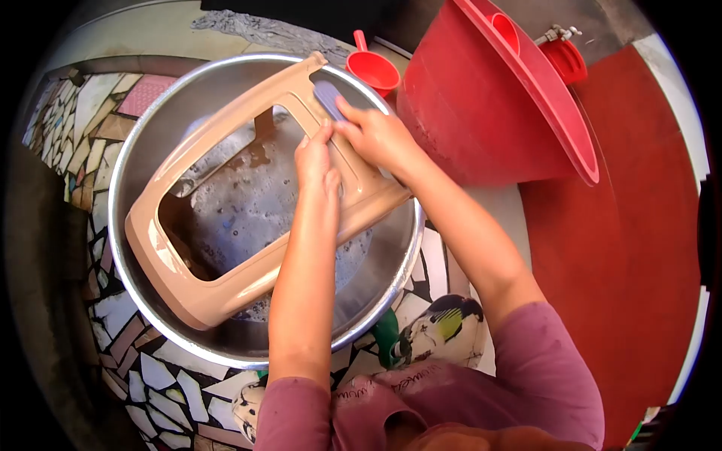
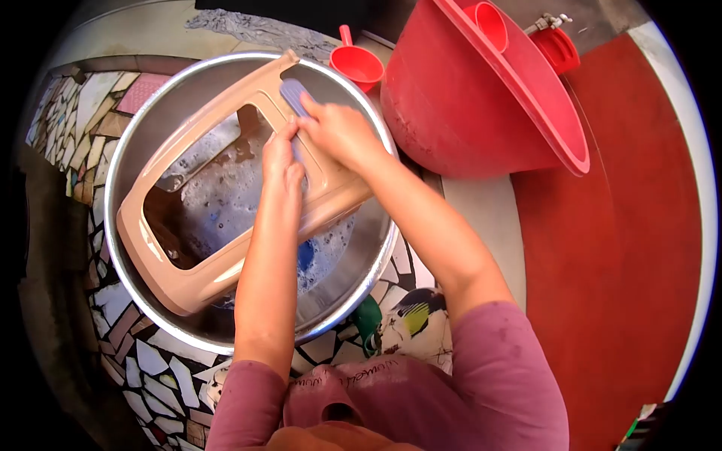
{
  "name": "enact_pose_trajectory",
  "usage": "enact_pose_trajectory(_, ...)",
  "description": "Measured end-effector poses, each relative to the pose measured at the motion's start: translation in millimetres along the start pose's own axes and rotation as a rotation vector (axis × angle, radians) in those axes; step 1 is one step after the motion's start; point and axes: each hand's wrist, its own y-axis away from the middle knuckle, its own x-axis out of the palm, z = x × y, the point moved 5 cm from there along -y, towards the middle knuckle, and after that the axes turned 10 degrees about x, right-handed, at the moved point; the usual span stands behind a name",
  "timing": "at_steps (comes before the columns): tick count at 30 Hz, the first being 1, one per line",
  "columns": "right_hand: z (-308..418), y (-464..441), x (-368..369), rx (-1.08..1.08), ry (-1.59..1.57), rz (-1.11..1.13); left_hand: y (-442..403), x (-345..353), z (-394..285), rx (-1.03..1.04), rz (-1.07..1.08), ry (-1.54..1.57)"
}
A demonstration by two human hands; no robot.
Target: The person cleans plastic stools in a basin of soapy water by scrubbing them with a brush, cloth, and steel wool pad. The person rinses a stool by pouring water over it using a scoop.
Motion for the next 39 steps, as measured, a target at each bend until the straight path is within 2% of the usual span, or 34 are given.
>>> enact_pose_trajectory(2,1,-1,6,0.026,0.054,0.003,-3,-6,7,-0.011,-0.011,0.033)
enact_pose_trajectory(4,-7,42,-2,0.054,0.041,-0.005,2,0,1,-0.016,-0.016,0.048)
enact_pose_trajectory(5,-23,65,2,0.018,-0.028,-0.088,5,4,-2,-0.010,-0.029,0.060)
enact_pose_trajectory(6,-19,61,-1,0.019,-0.003,-0.075,7,5,-2,-0.024,-0.039,0.083)
enact_pose_trajectory(8,-13,53,-4,0.207,0.032,0.061,11,6,0,0.045,-0.025,0.100)
enact_pose_trajectory(9,5,31,-5,0.098,0.047,0.004,14,7,-1,0.015,-0.023,0.095)
enact_pose_trajectory(10,22,9,-5,0.091,0.018,-0.017,15,9,-3,-0.034,-0.023,0.100)
enact_pose_trajectory(12,21,9,-3,0.241,-0.025,0.023,18,8,-4,-0.088,-0.010,0.097)
enact_pose_trajectory(13,12,25,-2,0.248,-0.021,0.010,20,8,-3,-0.045,-0.037,0.084)
enact_pose_trajectory(15,5,71,-6,0.130,-0.008,-0.084,24,13,-5,0.036,-0.089,0.138)
enact_pose_trajectory(19,18,22,-10,0.264,0.039,0.072,31,11,-7,-0.061,0.005,0.168)
enact_pose_trajectory(22,31,44,-8,0.233,0.088,-0.016,27,5,-2,-0.043,-0.050,0.139)
enact_pose_trajectory(23,20,70,-8,0.322,0.034,0.046,30,9,-9,-0.021,-0.055,0.124)
enact_pose_trajectory(24,-6,95,-1,0.120,-0.025,-0.118,31,12,-14,-0.020,-0.047,0.138)
enact_pose_trajectory(26,-9,100,-4,0.175,-0.005,-0.104,35,14,-18,0.017,-0.015,0.121)
enact_pose_trajectory(28,36,51,-15,0.234,0.125,0.023,33,10,-15,-0.005,0.000,0.082)
enact_pose_trajectory(29,44,27,-12,0.229,0.107,0.006,32,8,-11,-0.035,-0.015,0.108)
enact_pose_trajectory(35,-7,98,-3,0.253,-0.074,-0.011,35,12,-10,0.033,-0.022,0.140)
enact_pose_trajectory(38,28,37,-11,0.264,0.027,0.057,34,7,-9,-0.050,0.034,0.075)
enact_pose_trajectory(39,32,19,-9,0.285,-0.026,0.050,30,4,0,-0.026,0.039,0.136)
